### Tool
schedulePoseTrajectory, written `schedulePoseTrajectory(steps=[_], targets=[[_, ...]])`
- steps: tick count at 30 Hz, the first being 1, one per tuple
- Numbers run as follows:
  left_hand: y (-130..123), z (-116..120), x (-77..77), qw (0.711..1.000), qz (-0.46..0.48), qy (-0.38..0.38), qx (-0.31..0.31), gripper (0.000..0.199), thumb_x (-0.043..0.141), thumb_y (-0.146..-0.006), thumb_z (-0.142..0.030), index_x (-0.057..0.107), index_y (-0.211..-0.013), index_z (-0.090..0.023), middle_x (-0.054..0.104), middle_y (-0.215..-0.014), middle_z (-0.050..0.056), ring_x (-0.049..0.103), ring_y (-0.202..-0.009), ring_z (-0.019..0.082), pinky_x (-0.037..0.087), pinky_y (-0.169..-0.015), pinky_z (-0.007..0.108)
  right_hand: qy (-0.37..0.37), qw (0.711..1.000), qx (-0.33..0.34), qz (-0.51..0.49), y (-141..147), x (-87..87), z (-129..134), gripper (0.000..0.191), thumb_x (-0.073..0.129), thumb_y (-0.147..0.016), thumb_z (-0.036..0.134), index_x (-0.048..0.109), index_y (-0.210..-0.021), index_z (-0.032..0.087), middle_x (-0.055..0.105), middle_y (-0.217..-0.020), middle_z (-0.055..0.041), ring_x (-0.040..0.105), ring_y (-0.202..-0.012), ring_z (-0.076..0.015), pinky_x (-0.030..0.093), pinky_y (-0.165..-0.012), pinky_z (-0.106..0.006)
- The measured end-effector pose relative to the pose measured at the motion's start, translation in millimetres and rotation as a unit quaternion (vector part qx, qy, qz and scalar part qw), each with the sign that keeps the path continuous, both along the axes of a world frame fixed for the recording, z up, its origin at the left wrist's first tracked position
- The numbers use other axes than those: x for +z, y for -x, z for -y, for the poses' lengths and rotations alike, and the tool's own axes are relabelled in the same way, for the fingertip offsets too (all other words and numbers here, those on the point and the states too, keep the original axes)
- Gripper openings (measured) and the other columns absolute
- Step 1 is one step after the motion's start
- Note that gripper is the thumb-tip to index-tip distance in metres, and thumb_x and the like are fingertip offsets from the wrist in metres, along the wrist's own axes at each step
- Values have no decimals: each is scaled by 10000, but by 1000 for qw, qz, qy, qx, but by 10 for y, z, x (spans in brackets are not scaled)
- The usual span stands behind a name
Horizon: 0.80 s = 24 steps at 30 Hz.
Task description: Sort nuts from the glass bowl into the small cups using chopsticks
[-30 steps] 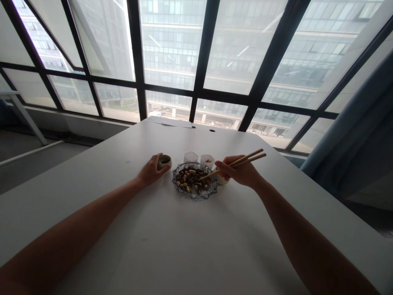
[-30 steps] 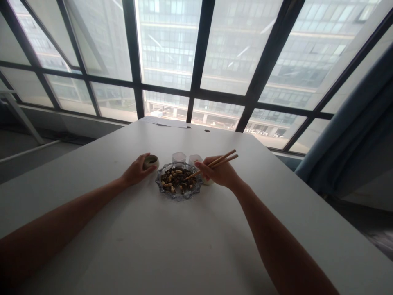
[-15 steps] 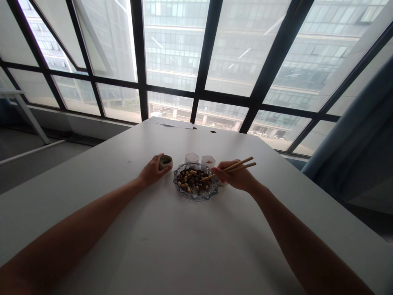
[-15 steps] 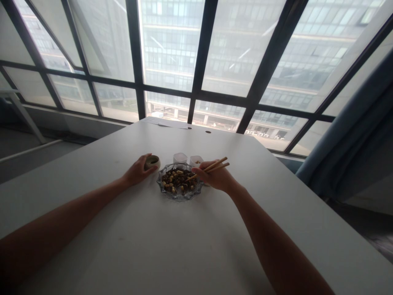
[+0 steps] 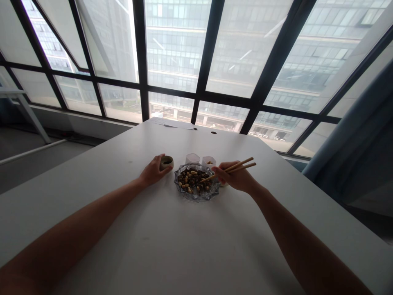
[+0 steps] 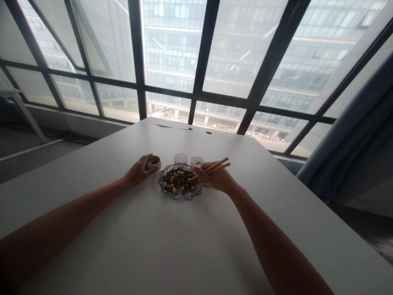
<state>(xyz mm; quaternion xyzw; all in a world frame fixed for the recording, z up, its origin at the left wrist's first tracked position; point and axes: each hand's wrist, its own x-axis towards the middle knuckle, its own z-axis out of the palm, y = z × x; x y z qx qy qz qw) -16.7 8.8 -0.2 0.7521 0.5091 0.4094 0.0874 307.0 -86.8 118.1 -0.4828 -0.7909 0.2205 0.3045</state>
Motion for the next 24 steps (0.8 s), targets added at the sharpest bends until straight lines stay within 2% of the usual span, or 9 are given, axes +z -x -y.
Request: schedulePoseTrajectory(steps=[5, 9, 15, 17, 20, 22, 24], targets=[[-3, 12, 14, 1000, 2, 1, -3, 685, 598, -835, -571, 487, -1356, -140, 596, -1338, 192, 602, -1218, 330, 481, -1059, 506, 1, 1000, 1, 18, 22, 35, 30, 508, 555, -900, 606, 611, -604, 197, 640, -516, -37, 580, -452, -153, 439, -449, -252], [-11, 12, 16, 1000, 0, 3, -4, 684, 597, -840, -567, 482, -1359, -137, 591, -1344, 193, 596, -1227, 329, 481, -1059, 500, 10, 1000, -1, -2, 20, 21, 26, 536, 572, -868, 664, 617, -608, 198, 649, -518, -38, 594, -451, -154, 458, -442, -248], [13, 23, 31, 1000, -14, 7, 1, 703, 602, -840, -567, 458, -1386, -147, 570, -1375, 185, 563, -1259, 334, 451, -1087, 509, 41, 985, -69, -154, -113, 17, -117, 623, 656, -707, 794, 651, -637, 175, 663, -508, -58, 591, -405, -153, 481, -401, -252], [19, 63, 97, 1000, -21, -18, 9, 720, 610, -835, -571, 454, -1390, -141, 546, -1407, 193, 509, -1317, 349, 413, -1120, 516, 41, 974, -92, -203, -204, 50, -166, 640, 688, -663, 802, 663, -645, 163, 650, -484, -58, 571, -377, -148, 484, -386, -259], [-73, 170, 280, 997, -36, -74, 6, 672, 598, -856, -569, 471, -1384, -173, 525, -1449, 172, 449, -1374, 344, 358, -1158, 520, 25, 969, -108, -223, -356, 137, -182, 635, 716, -652, 787, 667, -641, 154, 652, -485, -62, 573, -373, -143, 496, -382, -259], [-255, 254, 436, 994, -61, -90, -28, 603, 588, -876, -556, 502, -1365, -214, 559, -1426, 137, 470, -1358, 331, 345, -1161, 519, -5, 972, -116, -205, -452, 214, -149, 639, 698, -673, 791, 673, -652, 153, 665, -505, -70, 592, -391, -146, 504, -388, -254], [-543, 322, 585, 989, -93, -77, -80, 597, 611, -867, -549, 525, -1357, -219, 609, -1365, 128, 508, -1321, 338, 346, -1149, 522, -37, 977, -127, -168, -536, 300, -92, 652, 672, -691, 802, 681, -668, 150, 675, -525, -78, 611, -411, -149, 509, -394, -249]])
